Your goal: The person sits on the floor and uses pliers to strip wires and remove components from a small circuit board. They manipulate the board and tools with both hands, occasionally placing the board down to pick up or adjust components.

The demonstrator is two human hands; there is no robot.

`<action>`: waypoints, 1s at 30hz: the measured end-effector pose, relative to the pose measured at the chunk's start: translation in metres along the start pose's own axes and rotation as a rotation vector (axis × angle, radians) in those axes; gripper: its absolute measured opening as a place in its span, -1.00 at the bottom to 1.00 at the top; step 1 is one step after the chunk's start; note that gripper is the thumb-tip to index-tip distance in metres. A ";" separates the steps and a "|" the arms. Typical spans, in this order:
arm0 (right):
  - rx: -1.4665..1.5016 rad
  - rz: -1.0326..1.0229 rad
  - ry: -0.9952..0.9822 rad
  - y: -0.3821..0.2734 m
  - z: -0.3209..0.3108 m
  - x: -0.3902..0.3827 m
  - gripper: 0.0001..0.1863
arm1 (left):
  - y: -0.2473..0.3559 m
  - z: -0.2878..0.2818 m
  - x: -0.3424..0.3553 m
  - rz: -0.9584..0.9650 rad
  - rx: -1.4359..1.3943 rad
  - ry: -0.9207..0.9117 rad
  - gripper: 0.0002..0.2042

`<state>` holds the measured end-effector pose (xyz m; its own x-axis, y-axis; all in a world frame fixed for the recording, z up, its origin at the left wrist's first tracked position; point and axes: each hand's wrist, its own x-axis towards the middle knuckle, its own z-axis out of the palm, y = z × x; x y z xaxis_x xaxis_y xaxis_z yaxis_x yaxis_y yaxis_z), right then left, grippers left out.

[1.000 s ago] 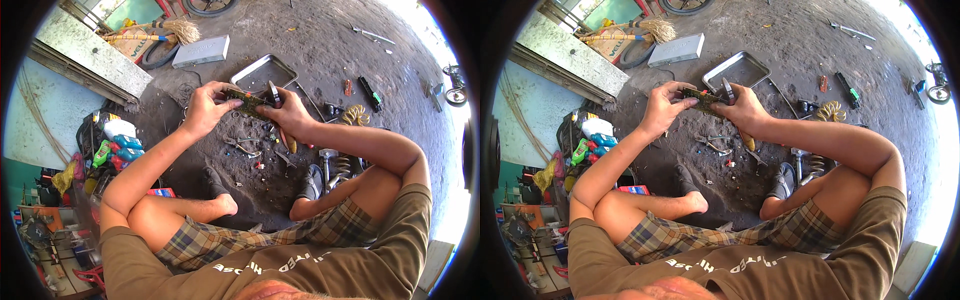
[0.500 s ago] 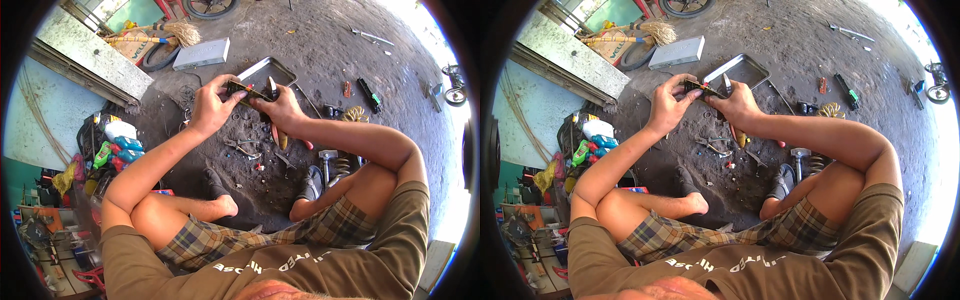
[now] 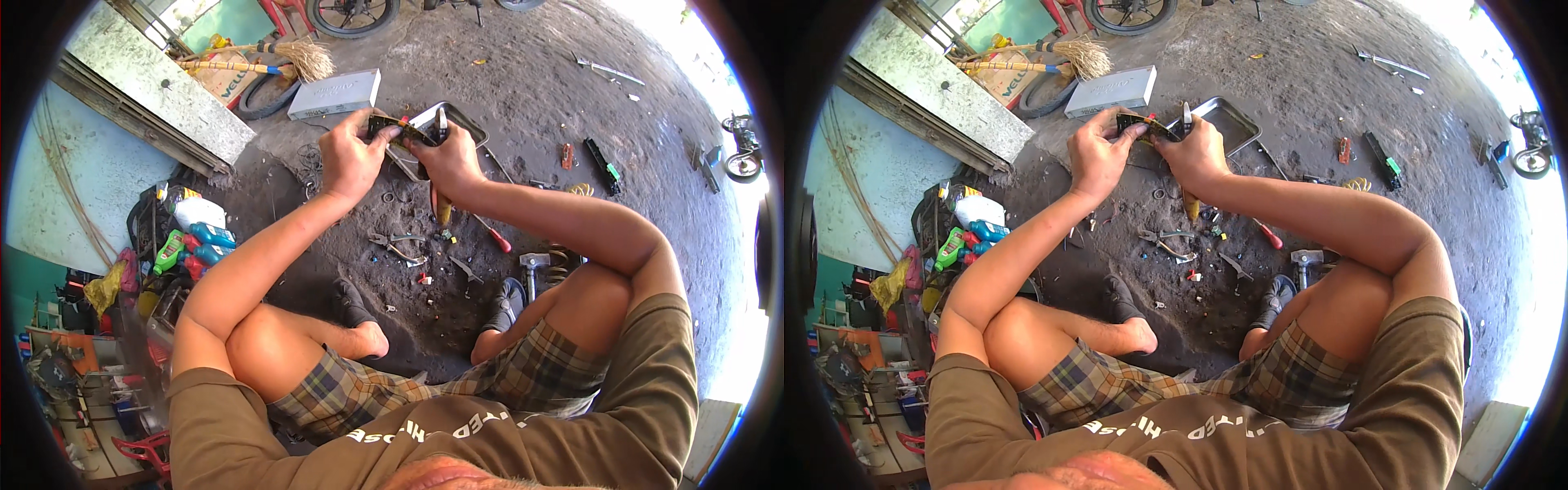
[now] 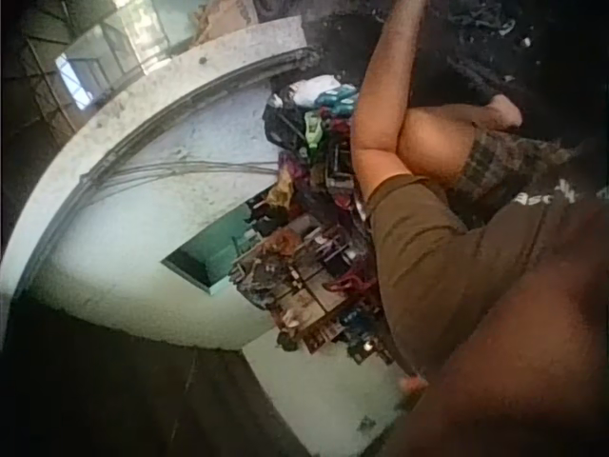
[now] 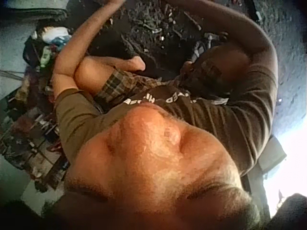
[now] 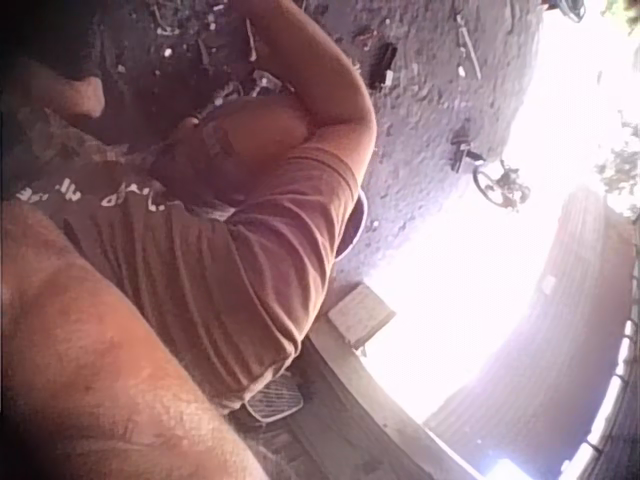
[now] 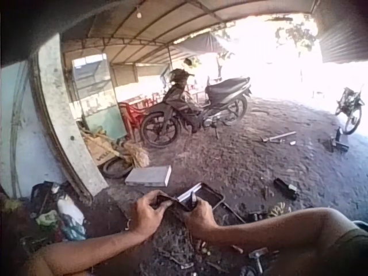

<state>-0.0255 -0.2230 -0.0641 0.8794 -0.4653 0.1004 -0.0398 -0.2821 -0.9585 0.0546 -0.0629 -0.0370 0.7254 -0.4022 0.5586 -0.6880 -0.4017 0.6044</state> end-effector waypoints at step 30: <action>-0.760 0.551 -0.836 0.233 -0.086 -0.016 -0.49 | -0.103 0.253 -0.184 -0.534 -0.321 -1.018 -0.61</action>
<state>-0.0896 -0.3536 -0.2660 0.6790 -0.0805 -0.7297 -0.5155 -0.7601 -0.3958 -0.0123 -0.1560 -0.3457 0.4707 -0.7724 -0.4264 -0.1627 -0.5510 0.8185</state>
